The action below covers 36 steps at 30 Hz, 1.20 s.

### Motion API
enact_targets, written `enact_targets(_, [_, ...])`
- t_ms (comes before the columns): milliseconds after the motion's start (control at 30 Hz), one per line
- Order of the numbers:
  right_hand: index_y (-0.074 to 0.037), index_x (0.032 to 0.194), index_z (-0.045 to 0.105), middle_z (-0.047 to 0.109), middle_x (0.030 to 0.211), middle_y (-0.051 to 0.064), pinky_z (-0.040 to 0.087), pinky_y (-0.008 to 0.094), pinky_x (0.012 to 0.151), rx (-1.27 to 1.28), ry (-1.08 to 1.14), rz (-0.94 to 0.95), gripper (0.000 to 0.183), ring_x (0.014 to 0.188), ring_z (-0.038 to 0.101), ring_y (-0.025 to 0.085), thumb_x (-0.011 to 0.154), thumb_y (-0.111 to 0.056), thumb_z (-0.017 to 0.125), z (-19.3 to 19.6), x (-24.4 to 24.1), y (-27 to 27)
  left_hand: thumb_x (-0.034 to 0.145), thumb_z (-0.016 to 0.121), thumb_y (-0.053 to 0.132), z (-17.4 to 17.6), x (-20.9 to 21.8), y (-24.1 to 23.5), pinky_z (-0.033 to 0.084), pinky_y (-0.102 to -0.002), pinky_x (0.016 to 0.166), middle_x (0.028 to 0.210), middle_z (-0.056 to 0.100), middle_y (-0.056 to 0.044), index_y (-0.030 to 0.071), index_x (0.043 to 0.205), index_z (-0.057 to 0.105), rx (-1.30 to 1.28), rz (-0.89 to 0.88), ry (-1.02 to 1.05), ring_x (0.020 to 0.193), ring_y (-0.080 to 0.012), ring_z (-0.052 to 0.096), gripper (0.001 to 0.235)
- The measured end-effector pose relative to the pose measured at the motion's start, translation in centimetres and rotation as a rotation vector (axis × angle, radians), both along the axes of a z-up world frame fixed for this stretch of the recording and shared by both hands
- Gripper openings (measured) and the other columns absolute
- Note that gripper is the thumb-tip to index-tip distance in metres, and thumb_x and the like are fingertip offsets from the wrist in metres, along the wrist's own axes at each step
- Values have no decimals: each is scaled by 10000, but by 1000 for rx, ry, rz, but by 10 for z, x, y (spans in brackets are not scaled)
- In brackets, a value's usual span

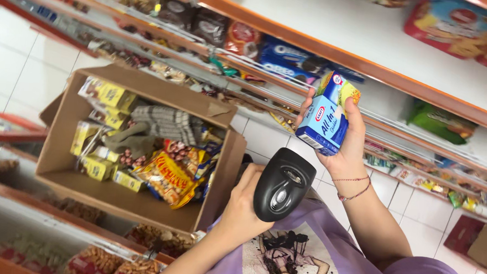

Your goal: The person wipes the front edges of multiple grocery store shelves with a cloth, then uses a handheld barcode scanner to scan several packaged items and places them on the shelf.

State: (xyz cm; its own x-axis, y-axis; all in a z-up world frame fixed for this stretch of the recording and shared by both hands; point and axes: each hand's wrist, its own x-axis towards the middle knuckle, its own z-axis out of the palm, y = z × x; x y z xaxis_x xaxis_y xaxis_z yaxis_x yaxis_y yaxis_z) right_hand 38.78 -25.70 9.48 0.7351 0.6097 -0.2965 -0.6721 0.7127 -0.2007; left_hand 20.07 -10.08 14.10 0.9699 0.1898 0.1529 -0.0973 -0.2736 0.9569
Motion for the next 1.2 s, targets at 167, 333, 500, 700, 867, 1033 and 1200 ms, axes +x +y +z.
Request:
enact_targets(167, [-56, 1483, 457, 567, 1411, 164, 493, 543, 1058, -10, -5, -114, 609, 1239, 597, 295, 985, -354, 644, 12, 5, -55, 737, 788, 37, 2, 17, -44, 587, -401, 838, 1097, 633, -189, -20, 1151, 632, 26, -77, -25, 997, -371, 684, 446])
enact_targets(333, [0, 1422, 454, 589, 1309, 187, 485, 596, 1113, -210, -117, -170, 624, 1287, 599, 341, 848, -185, 618, 26, 3, -113, 740, 812, 53, 3, 39, -84, 579, -341, 827, 1057, 665, -150, -1, 1152, 672, -13, -114, -15, 942, -275, 716, 438])
enact_targets(500, [33, 1444, 446, 611, 1348, 213, 481, 528, 1076, -333, -221, -165, 622, 1239, 609, 364, 868, -126, 618, 43, -3, -178, 770, 877, 152, 5, 69, -117, 532, -323, 970, 1191, 666, -117, -19, 1326, 552, -369, -296, 57, 1089, -191, 655, 666])
enact_targets(700, [-28, 1443, 444, 605, 1325, 134, 475, 492, 1099, -453, -492, -418, 599, 1271, 591, 282, 893, 65, 661, 50, -18, -252, 814, 874, 295, 5, 107, -179, 326, -369, 1249, 1650, 386, -150, -12, 1610, 323, -567, -559, 64, 1520, -230, 406, 1015])
enact_targets(867, [-14, 1395, 477, 606, 1303, 118, 483, 442, 1100, -579, -642, -608, 577, 1250, 602, 241, 884, 105, 720, 34, -29, -320, 814, 883, 322, 10, 135, -240, 340, -362, 1236, 1641, 363, -131, -3, 1602, 329, -560, -649, 16, 1511, -220, 399, 1017])
enact_targets(1033, [58, 1329, 541, 643, 1190, 181, 544, 419, 945, -709, -660, -632, 486, 1076, 663, 254, 891, 101, 748, 27, -46, -386, 777, 912, 302, 40, 165, -276, 431, -337, 1147, 1489, 509, -107, -10, 1540, 409, -470, -713, -38, 1355, -195, 529, 966])
enact_targets(1200, [29, 1429, 464, 631, 1311, 173, 543, 373, 1024, -775, -834, -558, 626, 1198, 651, 219, 870, 26, 745, 50, -45, -429, 759, 902, 185, 90, 198, -301, 475, -324, 1107, 1420, 602, -99, -2, 1544, 408, -369, -797, -66, 1274, -169, 601, 946])
